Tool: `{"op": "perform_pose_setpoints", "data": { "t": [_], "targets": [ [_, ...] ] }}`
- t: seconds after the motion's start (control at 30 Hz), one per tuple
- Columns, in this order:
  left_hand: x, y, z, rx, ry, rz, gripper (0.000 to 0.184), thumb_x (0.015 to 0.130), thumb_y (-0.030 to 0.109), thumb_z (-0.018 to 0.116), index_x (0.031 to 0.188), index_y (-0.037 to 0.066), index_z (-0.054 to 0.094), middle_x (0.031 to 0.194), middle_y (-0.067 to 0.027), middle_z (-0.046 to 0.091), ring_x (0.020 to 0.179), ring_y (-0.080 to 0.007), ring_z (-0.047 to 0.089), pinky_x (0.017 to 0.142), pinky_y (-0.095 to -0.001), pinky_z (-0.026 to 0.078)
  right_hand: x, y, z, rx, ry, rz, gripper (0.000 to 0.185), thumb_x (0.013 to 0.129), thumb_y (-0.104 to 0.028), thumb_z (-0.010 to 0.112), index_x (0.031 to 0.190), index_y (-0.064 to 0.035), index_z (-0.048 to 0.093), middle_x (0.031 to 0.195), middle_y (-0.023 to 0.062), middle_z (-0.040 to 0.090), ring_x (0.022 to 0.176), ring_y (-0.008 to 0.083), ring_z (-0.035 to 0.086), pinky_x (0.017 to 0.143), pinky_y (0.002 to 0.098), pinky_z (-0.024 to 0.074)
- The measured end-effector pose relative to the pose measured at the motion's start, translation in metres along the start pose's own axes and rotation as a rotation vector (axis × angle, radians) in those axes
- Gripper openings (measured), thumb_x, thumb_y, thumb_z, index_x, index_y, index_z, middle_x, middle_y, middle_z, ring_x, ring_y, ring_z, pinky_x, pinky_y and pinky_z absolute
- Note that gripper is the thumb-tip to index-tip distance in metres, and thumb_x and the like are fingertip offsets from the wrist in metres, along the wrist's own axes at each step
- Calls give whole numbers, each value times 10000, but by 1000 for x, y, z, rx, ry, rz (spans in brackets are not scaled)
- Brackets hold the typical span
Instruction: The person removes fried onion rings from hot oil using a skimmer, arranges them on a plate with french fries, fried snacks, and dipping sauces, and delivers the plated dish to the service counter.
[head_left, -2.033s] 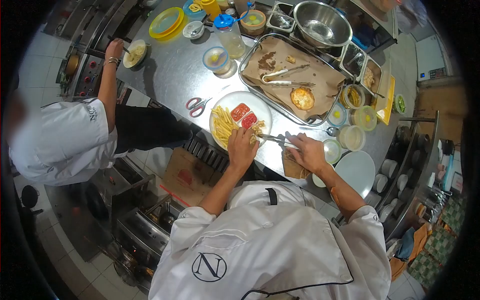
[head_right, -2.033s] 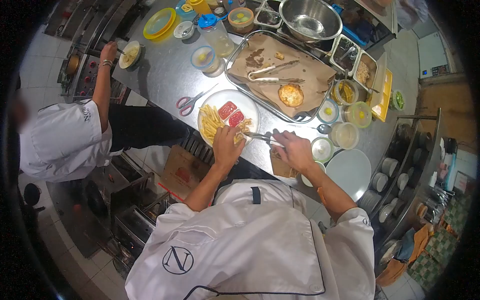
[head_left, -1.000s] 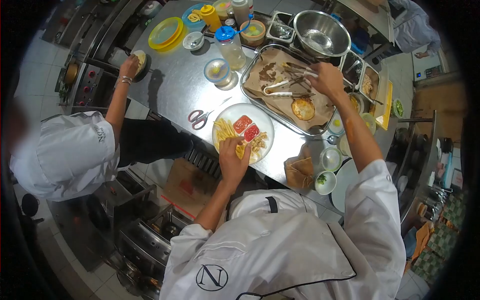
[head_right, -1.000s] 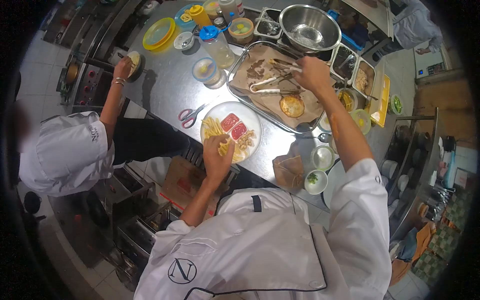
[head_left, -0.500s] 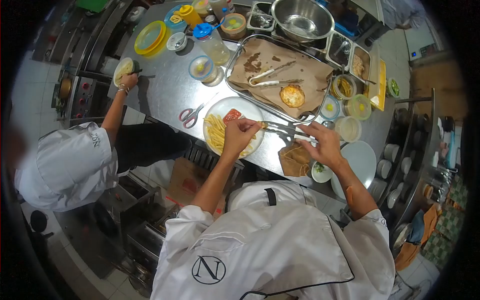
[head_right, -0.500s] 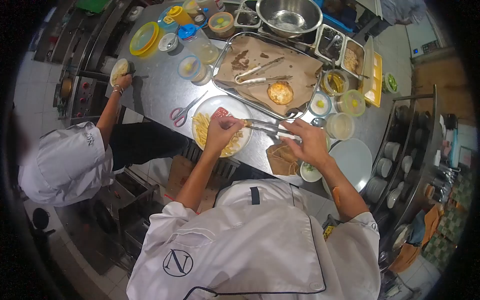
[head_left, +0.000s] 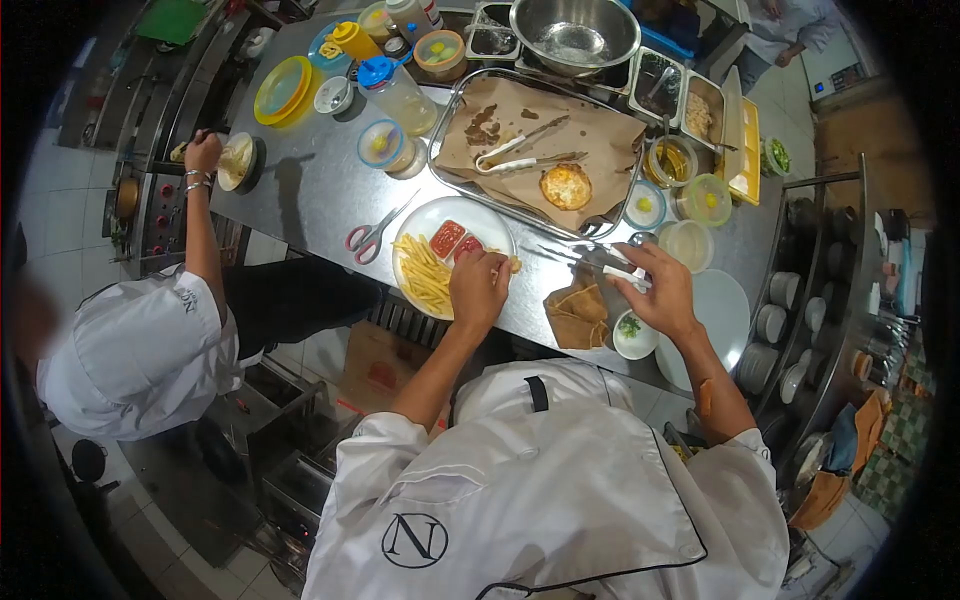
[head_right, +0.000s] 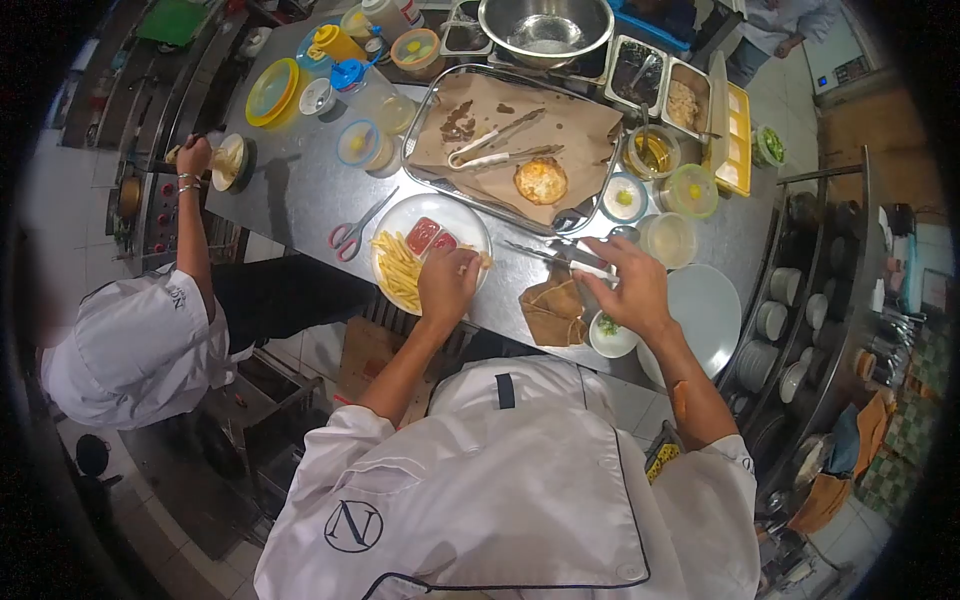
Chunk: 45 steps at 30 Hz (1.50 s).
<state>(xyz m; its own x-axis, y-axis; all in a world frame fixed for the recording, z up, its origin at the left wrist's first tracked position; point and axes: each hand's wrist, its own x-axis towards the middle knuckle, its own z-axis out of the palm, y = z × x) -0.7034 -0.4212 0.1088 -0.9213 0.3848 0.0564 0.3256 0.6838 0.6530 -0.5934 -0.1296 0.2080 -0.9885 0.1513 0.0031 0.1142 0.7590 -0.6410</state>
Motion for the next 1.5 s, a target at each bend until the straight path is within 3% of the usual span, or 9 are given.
{"op": "perform_pose_setpoints", "data": {
  "t": [0.43, 0.6, 0.87, 0.93, 1.17, 1.27, 1.33, 1.43, 1.5],
  "targets": [
    [-8, -17, 6, 170, 96, 99, 110, 885, 102, 781, 960, 23, 770, 949, -163, 707, 956, -387, 634, 850, -492, 511, 27, -4, -2, 80, -17, 73, 484, 855, -231, 862, 1294, -62, 752, 914, 95, 676, 759, 227, 658, 665, 345, 523],
    [-5, -18, -17, 82, 202, 86, 211, 896, 92, 758, 1090, 15, 730, 986, -168, 703, 978, -390, 637, 876, -493, 513, 53, 1, 3, -84, 20, 104, 526, 874, -324, 839, 1288, -17, 738, 983, 163, 718, 817, 337, 723, 748, 448, 560],
    [50, -168, -111, 454, 360, -75, 404, 919, 76, 712, 1315, 91, 636, 1315, -167, 620, 1205, -396, 583, 1035, -550, 467, 85, 18, 49, -307, 47, 47, 568, 870, -340, 843, 1275, 32, 700, 1091, 207, 644, 1065, 396, 643, 908, 484, 531],
    [58, -184, -126, 410, 12, -311, 482, 873, 109, 766, 1337, 121, 634, 1326, -146, 579, 1237, -386, 565, 1057, -573, 466, 90, 15, 54, -294, 54, 49, 586, 855, -329, 856, 1280, 39, 691, 1114, 213, 635, 1055, 401, 642, 913, 487, 526],
    [67, -205, -136, 414, -133, -305, 346, 799, 238, 838, 1081, 62, 741, 1194, -144, 581, 1137, -369, 614, 888, -542, 551, 100, -28, 54, -584, 200, -34, 564, 821, -250, 857, 1292, -1, 672, 1266, 209, 588, 1179, 376, 566, 934, 476, 477],
    [64, -193, -145, 347, -20, -359, 313, 812, 252, 823, 1039, 50, 748, 1084, -149, 615, 1049, -377, 646, 851, -526, 542, 103, -50, 64, -503, 347, -140, 506, 831, -198, 825, 1277, -12, 674, 1190, 177, 632, 1103, 371, 598, 917, 478, 472],
    [62, -165, -152, 318, 101, -241, 268, 857, 253, 800, 985, 26, 736, 927, -120, 643, 858, -312, 680, 761, -505, 539, 99, -54, 83, 9, 172, -149, 430, 910, -200, 772, 1279, -4, 670, 1038, 133, 660, 989, 317, 648, 870, 439, 504],
    [68, -111, -145, -672, 52, -473, 161, 999, 192, 722, 987, 33, 697, 816, -12, 664, 678, -108, 626, 601, -302, 516, 95, -105, 107, 667, -195, 36, 326, 1054, -225, 650, 1289, 1, 658, 996, 77, 701, 941, 196, 677, 841, 351, 544],
    [75, -62, -129, -1105, -71, -558, 132, 1038, 171, 673, 1010, 45, 704, 841, -6, 669, 707, -78, 633, 634, -232, 517, 98, -120, 123, 873, -300, 96, 319, 1087, -237, 619, 1301, -3, 650, 1030, 67, 712, 966, 150, 672, 862, 328, 550]
  ]
}}
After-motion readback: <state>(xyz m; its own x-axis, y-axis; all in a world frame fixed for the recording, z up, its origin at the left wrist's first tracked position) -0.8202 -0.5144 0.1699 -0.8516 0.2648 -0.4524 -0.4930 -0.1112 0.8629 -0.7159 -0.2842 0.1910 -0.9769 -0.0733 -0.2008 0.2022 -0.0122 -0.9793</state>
